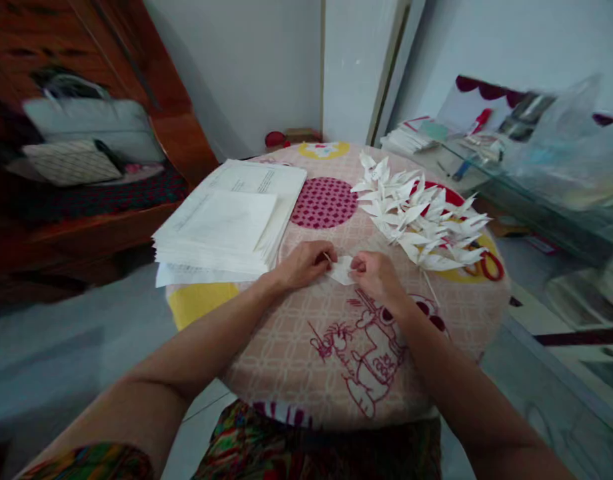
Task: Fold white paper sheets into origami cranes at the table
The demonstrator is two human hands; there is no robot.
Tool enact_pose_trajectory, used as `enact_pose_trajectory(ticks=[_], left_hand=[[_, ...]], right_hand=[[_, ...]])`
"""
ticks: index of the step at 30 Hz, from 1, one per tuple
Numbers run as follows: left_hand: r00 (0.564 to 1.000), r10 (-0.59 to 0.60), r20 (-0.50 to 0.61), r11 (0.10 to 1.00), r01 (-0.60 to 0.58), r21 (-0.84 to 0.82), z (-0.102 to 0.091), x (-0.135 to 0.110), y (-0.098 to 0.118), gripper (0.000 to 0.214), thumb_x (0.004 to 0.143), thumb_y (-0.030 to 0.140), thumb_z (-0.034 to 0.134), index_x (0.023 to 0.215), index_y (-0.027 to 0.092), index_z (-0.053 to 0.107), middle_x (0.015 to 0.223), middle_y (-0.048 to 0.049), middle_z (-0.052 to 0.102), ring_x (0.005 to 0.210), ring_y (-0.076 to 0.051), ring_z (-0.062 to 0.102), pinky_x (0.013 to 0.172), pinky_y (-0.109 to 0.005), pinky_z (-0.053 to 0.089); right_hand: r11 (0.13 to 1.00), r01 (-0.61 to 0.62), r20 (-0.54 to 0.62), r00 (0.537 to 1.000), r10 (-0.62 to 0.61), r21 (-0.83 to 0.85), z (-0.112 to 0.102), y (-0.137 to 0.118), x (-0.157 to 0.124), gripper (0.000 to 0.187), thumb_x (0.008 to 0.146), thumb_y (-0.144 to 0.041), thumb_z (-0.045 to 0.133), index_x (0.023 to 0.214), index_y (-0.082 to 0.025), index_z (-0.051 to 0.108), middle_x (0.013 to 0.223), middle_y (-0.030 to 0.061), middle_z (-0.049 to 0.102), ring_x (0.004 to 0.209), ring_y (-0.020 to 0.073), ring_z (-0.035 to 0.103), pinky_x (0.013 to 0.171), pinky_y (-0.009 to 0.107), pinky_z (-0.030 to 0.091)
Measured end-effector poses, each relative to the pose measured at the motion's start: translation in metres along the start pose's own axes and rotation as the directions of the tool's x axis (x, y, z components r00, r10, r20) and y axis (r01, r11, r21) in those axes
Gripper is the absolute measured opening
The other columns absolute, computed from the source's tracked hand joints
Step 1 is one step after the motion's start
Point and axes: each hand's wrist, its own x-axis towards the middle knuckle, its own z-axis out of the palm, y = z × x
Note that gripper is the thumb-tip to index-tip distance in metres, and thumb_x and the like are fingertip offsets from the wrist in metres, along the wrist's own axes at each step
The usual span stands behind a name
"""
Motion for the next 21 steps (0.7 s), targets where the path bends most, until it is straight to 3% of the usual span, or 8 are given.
enact_pose_trajectory(ticks=[6, 10, 13, 17, 21], left_hand=[[0.998, 0.041, -0.056, 0.998, -0.038, 0.058, 0.005, 0.003, 0.001, 0.017, 0.082, 0.017, 0.064, 0.097, 0.014, 0.071, 0.093, -0.006, 0.069, 0.079, -0.014, 0.062, 0.074, -0.027, 0.049], [0.999, 0.018, -0.031, 0.986, -0.012, 0.167, 0.006, 0.005, 0.001, 0.031, 0.08, 0.022, 0.07, 0.11, 0.014, 0.07, 0.103, -0.0101, 0.07, 0.096, -0.022, 0.064, 0.088, -0.035, 0.049], [0.999, -0.051, -0.002, 0.981, 0.051, 0.19, 0.005, 0.006, 0.0, 0.034, 0.079, 0.018, 0.069, 0.113, 0.016, 0.07, 0.097, -0.0077, 0.07, 0.09, -0.021, 0.063, 0.086, -0.034, 0.048], [0.994, -0.106, -0.009, 0.988, 0.106, 0.111, 0.004, 0.007, 0.0, 0.03, 0.077, 0.014, 0.066, 0.106, 0.018, 0.073, 0.088, -0.004, 0.068, 0.078, -0.016, 0.061, 0.076, -0.03, 0.048], [0.994, -0.104, -0.04, 0.987, 0.098, -0.124, 0.006, 0.007, -0.003, 0.027, 0.073, 0.01, 0.066, 0.098, 0.016, 0.074, 0.085, -0.0028, 0.066, 0.073, -0.013, 0.06, 0.07, -0.026, 0.047]], right_hand=[[0.981, 0.092, -0.143, 0.983, -0.118, -0.173, 0.0, -0.007, -0.009, 0.035, 0.077, -0.014, 0.072, 0.112, -0.015, 0.069, 0.105, 0.013, 0.069, 0.096, 0.0264, 0.063, 0.083, 0.035, 0.046], [0.967, 0.209, -0.089, 0.971, -0.223, -0.147, 0.0, 0.001, -0.001, 0.04, 0.076, -0.016, 0.073, 0.117, -0.015, 0.068, 0.111, 0.0143, 0.068, 0.108, 0.0297, 0.059, 0.095, 0.041, 0.045], [0.969, 0.23, -0.054, 0.97, -0.235, -0.087, 0.001, 0.005, 0.005, 0.046, 0.075, -0.015, 0.074, 0.12, -0.015, 0.068, 0.112, 0.0136, 0.069, 0.108, 0.029, 0.059, 0.097, 0.041, 0.045], [0.978, 0.208, -0.068, 0.975, -0.21, -0.036, 0.0, 0.003, 0.005, 0.05, 0.072, -0.016, 0.076, 0.121, -0.018, 0.068, 0.108, 0.0112, 0.069, 0.102, 0.0272, 0.06, 0.093, 0.04, 0.046], [0.989, 0.146, -0.077, 0.986, -0.145, 0.0, -0.003, -0.001, 0.004, 0.052, 0.067, -0.018, 0.08, 0.118, -0.018, 0.07, 0.101, 0.0099, 0.07, 0.092, 0.0251, 0.062, 0.084, 0.037, 0.047]])
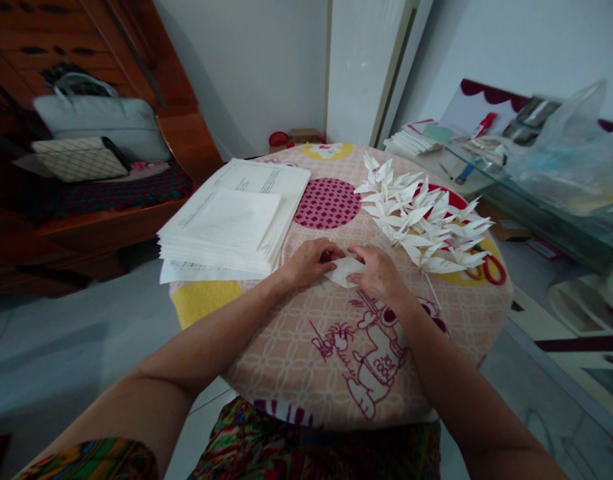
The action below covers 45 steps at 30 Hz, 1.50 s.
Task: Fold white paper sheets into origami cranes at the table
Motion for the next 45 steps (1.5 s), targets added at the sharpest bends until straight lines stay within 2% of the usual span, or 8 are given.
enact_pose_trajectory(ticks=[5, 9, 12, 15, 19, 29, 38, 45], left_hand=[[0.999, -0.016, -0.031, 0.916, 0.002, -0.401, 0.004, 0.002, 0.001, 0.03, 0.072, 0.017, 0.072, 0.102, 0.012, 0.071, 0.079, -0.0016, 0.065, 0.064, -0.009, 0.059, 0.061, -0.022, 0.046], [0.996, -0.053, -0.067, 0.858, 0.011, -0.513, 0.001, 0.002, 0.01, 0.035, 0.068, 0.023, 0.08, 0.1, 0.012, 0.072, 0.083, -0.0031, 0.068, 0.068, -0.01, 0.061, 0.062, -0.021, 0.047], [0.981, -0.116, -0.155, 0.788, -0.004, -0.615, -0.003, 0.002, 0.016, 0.044, 0.07, 0.037, 0.083, 0.105, 0.014, 0.071, 0.091, -0.0054, 0.07, 0.078, -0.013, 0.066, 0.068, -0.023, 0.051], [0.967, -0.197, -0.163, 0.649, 0.004, -0.761, -0.005, 0.002, 0.017, 0.052, 0.078, 0.059, 0.072, 0.102, 0.014, 0.069, 0.094, -0.0084, 0.071, 0.085, -0.017, 0.068, 0.076, -0.029, 0.054], [0.972, -0.234, -0.02, 0.63, 0.136, -0.764, 0.002, 0.003, 0.015, 0.044, 0.063, 0.046, 0.087, 0.082, 0.012, 0.068, 0.077, -0.0034, 0.068, 0.068, -0.012, 0.063, 0.068, -0.026, 0.051], [0.953, -0.294, -0.073, 0.721, 0.172, -0.671, 0.016, 0.003, 0.013, 0.034, 0.064, 0.038, 0.083, 0.062, 0.013, 0.06, 0.057, 0.0021, 0.057, 0.051, -0.007, 0.047, 0.051, -0.021, 0.033], [0.933, -0.347, -0.098, 0.619, 0.149, -0.771, 0.015, 0.0, 0.02, 0.031, 0.061, 0.034, 0.085, 0.06, 0.012, 0.063, 0.056, 0.0009, 0.06, 0.049, -0.007, 0.051, 0.052, -0.022, 0.04], [0.943, -0.294, -0.157, 0.695, 0.098, -0.712, 0.015, -0.002, 0.02, 0.031, 0.073, 0.036, 0.074, 0.058, 0.013, 0.061, 0.052, 0.0013, 0.056, 0.047, -0.007, 0.049, 0.049, -0.021, 0.038]], right_hand=[[0.981, -0.048, 0.06, 0.998, 0.037, 0.19, -0.005, 0.002, 0.001, 0.032, 0.063, -0.021, 0.081, 0.095, -0.018, 0.075, 0.082, 0.0019, 0.072, 0.072, 0.0175, 0.061, 0.067, 0.028, 0.044], [0.892, -0.18, 0.189, 0.976, 0.109, 0.414, -0.006, 0.007, 0.0, 0.018, 0.059, -0.029, 0.083, 0.068, -0.018, 0.073, 0.057, -0.0035, 0.063, 0.054, 0.0129, 0.053, 0.052, 0.025, 0.034], [0.741, -0.318, 0.276, 0.943, 0.185, 0.592, -0.005, 0.006, -0.002, 0.023, 0.054, -0.035, 0.085, 0.063, -0.018, 0.072, 0.051, -0.0035, 0.06, 0.047, 0.0124, 0.05, 0.047, 0.025, 0.031], [0.495, -0.382, 0.265, 0.919, 0.292, 0.78, -0.004, -0.002, -0.004, 0.027, 0.05, -0.035, 0.087, 0.068, -0.019, 0.074, 0.058, -0.001, 0.067, 0.049, 0.0154, 0.056, 0.048, 0.027, 0.038], [0.279, -0.329, 0.217, 0.906, 0.363, 0.902, -0.001, -0.012, -0.005, 0.03, 0.048, -0.031, 0.088, 0.073, -0.019, 0.077, 0.067, 0.0017, 0.074, 0.055, 0.019, 0.063, 0.056, 0.031, 0.046], [0.24, -0.294, 0.201, 0.916, 0.347, 0.925, 0.018, -0.009, -0.004, 0.031, 0.05, -0.03, 0.088, 0.076, -0.017, 0.077, 0.067, 0.0025, 0.074, 0.055, 0.0189, 0.063, 0.056, 0.031, 0.046], [0.194, -0.309, 0.236, 0.916, 0.325, 0.931, 0.013, -0.014, -0.006, 0.029, 0.048, -0.027, 0.088, 0.073, -0.017, 0.078, 0.066, 0.0022, 0.074, 0.052, 0.0169, 0.062, 0.056, 0.03, 0.046], [0.18, -0.335, 0.267, 0.908, 0.323, 0.925, 0.011, -0.018, -0.006, 0.028, 0.046, -0.026, 0.088, 0.069, -0.017, 0.076, 0.064, 0.0024, 0.074, 0.051, 0.017, 0.061, 0.055, 0.03, 0.046]])
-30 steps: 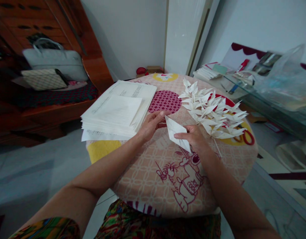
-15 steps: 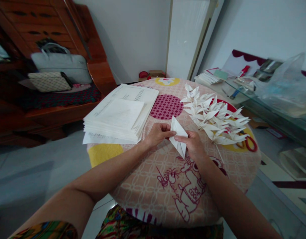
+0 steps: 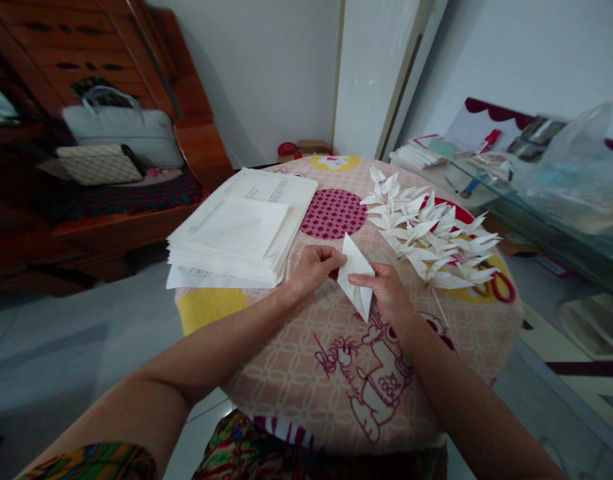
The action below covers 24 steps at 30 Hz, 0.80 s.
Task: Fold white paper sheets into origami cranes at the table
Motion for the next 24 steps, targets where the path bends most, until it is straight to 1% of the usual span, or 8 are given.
enact_pose_trajectory(ticks=[3, 7, 10, 13, 15, 18, 22, 24], left_hand=[[0.999, 0.037, 0.009, 0.998, -0.037, 0.056, 0.0004, -0.0007, 0.0006, 0.038, 0.078, 0.042, 0.07, 0.056, 0.013, 0.058, 0.052, 0.0012, 0.054, 0.047, -0.007, 0.048, 0.049, -0.02, 0.039], [0.999, 0.034, 0.027, 0.995, -0.036, 0.088, 0.0012, -0.001, 0.0028, 0.035, 0.076, 0.042, 0.072, 0.06, 0.014, 0.059, 0.054, 0.0013, 0.055, 0.048, -0.007, 0.049, 0.049, -0.02, 0.04], [0.999, 0.052, -0.008, 0.99, -0.051, 0.129, 0.0016, 0.0, 0.0028, 0.038, 0.076, 0.041, 0.072, 0.055, 0.014, 0.054, 0.049, 0.0031, 0.049, 0.045, -0.006, 0.043, 0.045, -0.019, 0.034], [0.999, 0.03, -0.028, 0.995, -0.027, 0.092, 0.0017, 0.0014, 0.0004, 0.044, 0.079, 0.048, 0.069, 0.054, 0.015, 0.052, 0.048, 0.0033, 0.047, 0.044, -0.006, 0.042, 0.043, -0.02, 0.033], [0.999, -0.018, 0.028, 0.998, 0.016, 0.068, 0.0012, 0.0022, -0.0013, 0.044, 0.076, 0.051, 0.072, 0.058, 0.014, 0.056, 0.053, 0.0018, 0.053, 0.046, -0.007, 0.048, 0.045, -0.02, 0.038], [0.991, -0.061, 0.122, 0.994, 0.05, 0.098, -0.0013, 0.0036, -0.0024, 0.041, 0.07, 0.048, 0.079, 0.063, 0.014, 0.058, 0.056, 0.0006, 0.058, 0.048, -0.009, 0.054, 0.046, -0.021, 0.042], [0.985, -0.024, 0.172, 0.988, -0.003, 0.152, -0.0065, 0.0057, -0.0026, 0.041, 0.074, 0.046, 0.076, 0.059, 0.015, 0.054, 0.051, 0.0024, 0.053, 0.043, -0.007, 0.051, 0.043, -0.019, 0.038], [0.983, -0.028, 0.183, 0.988, -0.001, 0.154, -0.0072, 0.0062, -0.0033, 0.042, 0.077, 0.048, 0.074, 0.06, 0.015, 0.054, 0.05, 0.0022, 0.054, 0.043, -0.007, 0.05, 0.042, -0.019, 0.038]], right_hand=[[1.0, 0.001, -0.017, 1.0, -0.001, -0.002, -0.0011, 0.0001, 0.0005, 0.027, 0.045, -0.026, 0.088, 0.067, -0.016, 0.076, 0.063, 0.0031, 0.074, 0.051, 0.018, 0.061, 0.055, 0.031, 0.046], [1.0, 0.009, -0.01, 1.0, -0.009, -0.003, -0.0037, 0.0031, 0.0022, 0.027, 0.046, -0.027, 0.089, 0.069, -0.016, 0.077, 0.064, 0.0031, 0.074, 0.052, 0.0181, 0.062, 0.056, 0.031, 0.047], [1.0, 0.015, 0.022, 1.0, -0.015, -0.011, -0.0044, 0.006, 0.0033, 0.027, 0.048, -0.029, 0.089, 0.07, -0.016, 0.078, 0.067, 0.0035, 0.075, 0.054, 0.018, 0.063, 0.057, 0.03, 0.047], [1.0, 0.022, 0.029, 0.999, -0.021, -0.019, -0.0044, 0.0081, 0.0043, 0.028, 0.05, -0.03, 0.089, 0.071, -0.017, 0.078, 0.069, 0.0038, 0.076, 0.055, 0.0183, 0.064, 0.058, 0.03, 0.048], [1.0, 0.028, 0.013, 1.0, -0.028, -0.011, -0.0048, 0.0091, 0.005, 0.028, 0.05, -0.031, 0.088, 0.071, -0.017, 0.077, 0.068, 0.0038, 0.075, 0.055, 0.0185, 0.063, 0.058, 0.03, 0.048], [0.999, 0.03, -0.001, 1.0, -0.03, -0.013, -0.0056, 0.0096, 0.0057, 0.027, 0.051, -0.032, 0.087, 0.07, -0.017, 0.076, 0.066, 0.0035, 0.075, 0.055, 0.0182, 0.063, 0.058, 0.03, 0.047], [0.999, 0.038, 0.01, 0.999, -0.037, -0.032, -0.0054, 0.0066, 0.0055, 0.028, 0.052, -0.035, 0.087, 0.07, -0.017, 0.076, 0.068, 0.0038, 0.075, 0.056, 0.0179, 0.063, 0.057, 0.03, 0.047], [0.998, 0.04, 0.004, 0.999, -0.04, -0.046, -0.0043, 0.0045, 0.005, 0.027, 0.053, -0.037, 0.087, 0.068, -0.017, 0.075, 0.067, 0.0043, 0.075, 0.055, 0.0186, 0.063, 0.056, 0.031, 0.048]])
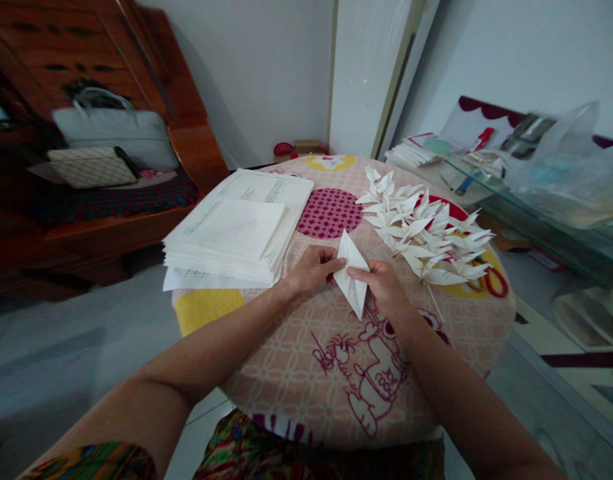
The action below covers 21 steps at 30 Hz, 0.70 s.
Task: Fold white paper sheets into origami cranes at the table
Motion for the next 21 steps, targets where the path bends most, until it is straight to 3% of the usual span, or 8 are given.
enact_pose_trajectory(ticks=[6, 10, 14, 17, 21], left_hand=[[0.994, -0.097, 0.06, 0.99, 0.102, -0.095, 0.006, 0.0, -0.003, 0.043, 0.068, 0.05, 0.081, 0.071, 0.014, 0.058, 0.058, 0.0002, 0.062, 0.05, -0.01, 0.058, 0.051, -0.022, 0.049], [0.994, -0.097, 0.046, 0.994, 0.099, -0.05, 0.003, 0.001, -0.002, 0.034, 0.07, 0.041, 0.079, 0.068, 0.014, 0.058, 0.057, -0.0001, 0.06, 0.049, -0.011, 0.058, 0.048, -0.022, 0.045], [0.998, -0.053, -0.025, 0.998, 0.053, -0.031, -0.004, 0.002, 0.001, 0.027, 0.069, 0.034, 0.075, 0.066, 0.014, 0.056, 0.058, 0.0022, 0.055, 0.05, -0.008, 0.051, 0.048, -0.021, 0.038], [0.995, -0.019, -0.096, 1.0, 0.017, -0.014, -0.004, 0.002, 0.001, 0.027, 0.069, 0.034, 0.073, 0.067, 0.015, 0.055, 0.058, 0.0043, 0.051, 0.05, -0.006, 0.045, 0.048, -0.02, 0.031], [0.994, -0.022, -0.111, 0.999, 0.018, -0.033, -0.002, 0.001, 0.0, 0.03, 0.069, 0.039, 0.074, 0.075, 0.015, 0.057, 0.064, 0.0027, 0.057, 0.053, -0.007, 0.048, 0.049, -0.02, 0.031]], right_hand=[[0.997, 0.077, -0.092, 0.993, -0.073, 0.032, 0.002, 0.003, 0.0, 0.027, 0.06, -0.042, 0.083, 0.068, -0.019, 0.073, 0.065, 0.0045, 0.073, 0.054, 0.0202, 0.063, 0.056, 0.034, 0.05], [0.996, 0.084, -0.076, 0.994, -0.085, -0.015, -0.004, 0.004, 0.004, 0.027, 0.061, -0.043, 0.082, 0.069, -0.019, 0.073, 0.067, 0.005, 0.073, 0.056, 0.0202, 0.063, 0.057, 0.034, 0.049], [0.992, 0.103, -0.067, 0.992, -0.109, -0.078, -0.009, -0.003, 0.004, 0.022, 0.061, -0.039, 0.08, 0.06, -0.021, 0.069, 0.055, 0.0004, 0.066, 0.046, 0.0141, 0.055, 0.045, 0.027, 0.04], [0.993, 0.079, -0.049, 0.995, -0.083, -0.087, -0.009, -0.007, 0.002, 0.023, 0.06, -0.038, 0.08, 0.055, -0.021, 0.066, 0.049, -0.0006, 0.062, 0.041, 0.0122, 0.051, 0.039, 0.024, 0.035], [0.997, 0.034, -0.043, 0.998, -0.037, -0.072, -0.004, -0.008, -0.001, 0.026, 0.056, -0.04, 0.082, 0.055, -0.019, 0.066, 0.052, 0.0029, 0.067, 0.039, 0.012, 0.054, 0.036, 0.023, 0.038]])
